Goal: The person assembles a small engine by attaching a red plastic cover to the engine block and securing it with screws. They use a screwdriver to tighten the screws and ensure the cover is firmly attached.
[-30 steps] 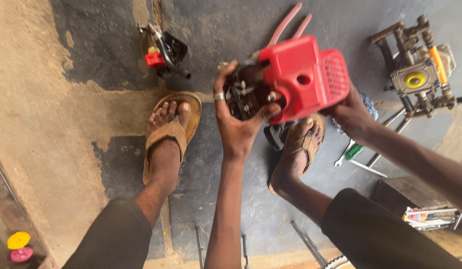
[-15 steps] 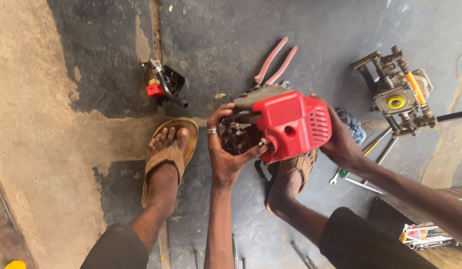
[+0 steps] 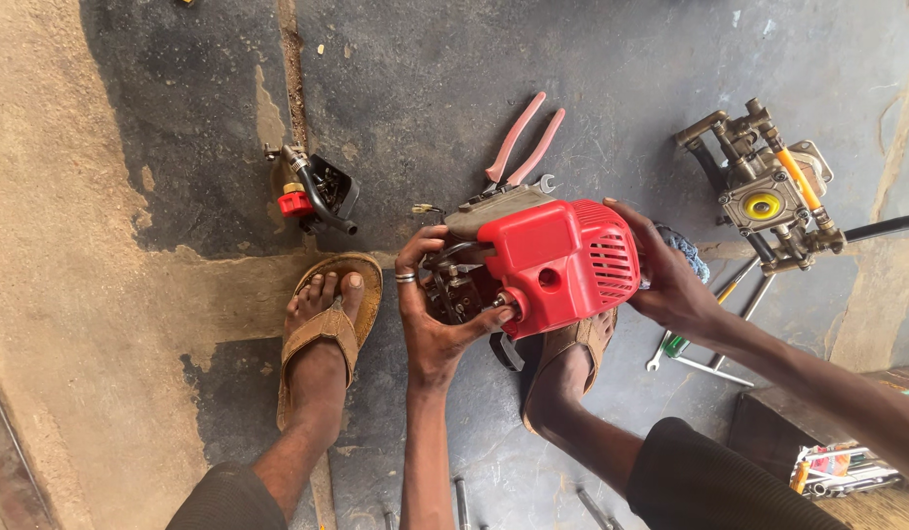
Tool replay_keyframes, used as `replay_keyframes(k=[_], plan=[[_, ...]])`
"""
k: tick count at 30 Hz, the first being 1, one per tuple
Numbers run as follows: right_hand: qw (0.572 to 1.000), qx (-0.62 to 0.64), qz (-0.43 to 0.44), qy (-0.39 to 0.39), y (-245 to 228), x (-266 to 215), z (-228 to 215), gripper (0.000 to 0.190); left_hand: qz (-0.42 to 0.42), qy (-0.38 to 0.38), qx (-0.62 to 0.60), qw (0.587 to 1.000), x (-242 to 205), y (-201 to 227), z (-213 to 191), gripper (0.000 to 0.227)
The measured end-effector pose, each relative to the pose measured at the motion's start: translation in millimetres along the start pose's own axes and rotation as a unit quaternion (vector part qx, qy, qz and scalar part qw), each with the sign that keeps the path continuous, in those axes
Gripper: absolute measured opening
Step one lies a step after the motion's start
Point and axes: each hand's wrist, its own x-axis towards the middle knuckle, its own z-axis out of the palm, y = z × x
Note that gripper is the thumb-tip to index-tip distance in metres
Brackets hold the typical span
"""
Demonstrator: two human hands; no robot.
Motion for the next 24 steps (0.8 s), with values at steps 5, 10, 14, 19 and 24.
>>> replay_keyframes(k=[5,10,14,19,24], plan=[[0.994,-0.094,0.034,-0.037,-9.2,4.3,-10.8,0.102,0.032,0.014,0.062,0.997,-0.5,-1.5,4.3,0.089],[0.976,-0.195,-0.093,-0.033,-46.5,13.5,-17.6,0.132,0.035,0.037,0.081,0.995,-2.0,-6.1,4.7,0.09],[0.91,-0.363,-0.194,-0.051,-79.7,17.8,-15.3,0.139,0.053,0.037,0.118,0.991,-2.0,-9.3,2.9,0.09],[0.909,-0.364,-0.191,-0.071,-105.8,19.1,-3.9,0.127,0.031,0.034,0.078,0.996,-3.0,-7.1,2.8,0.09],[0.907,-0.388,-0.141,-0.084,-120.3,20.5,-8.3,0.128,0.058,0.035,0.071,0.995,-0.5,-8.3,2.1,0.088]])
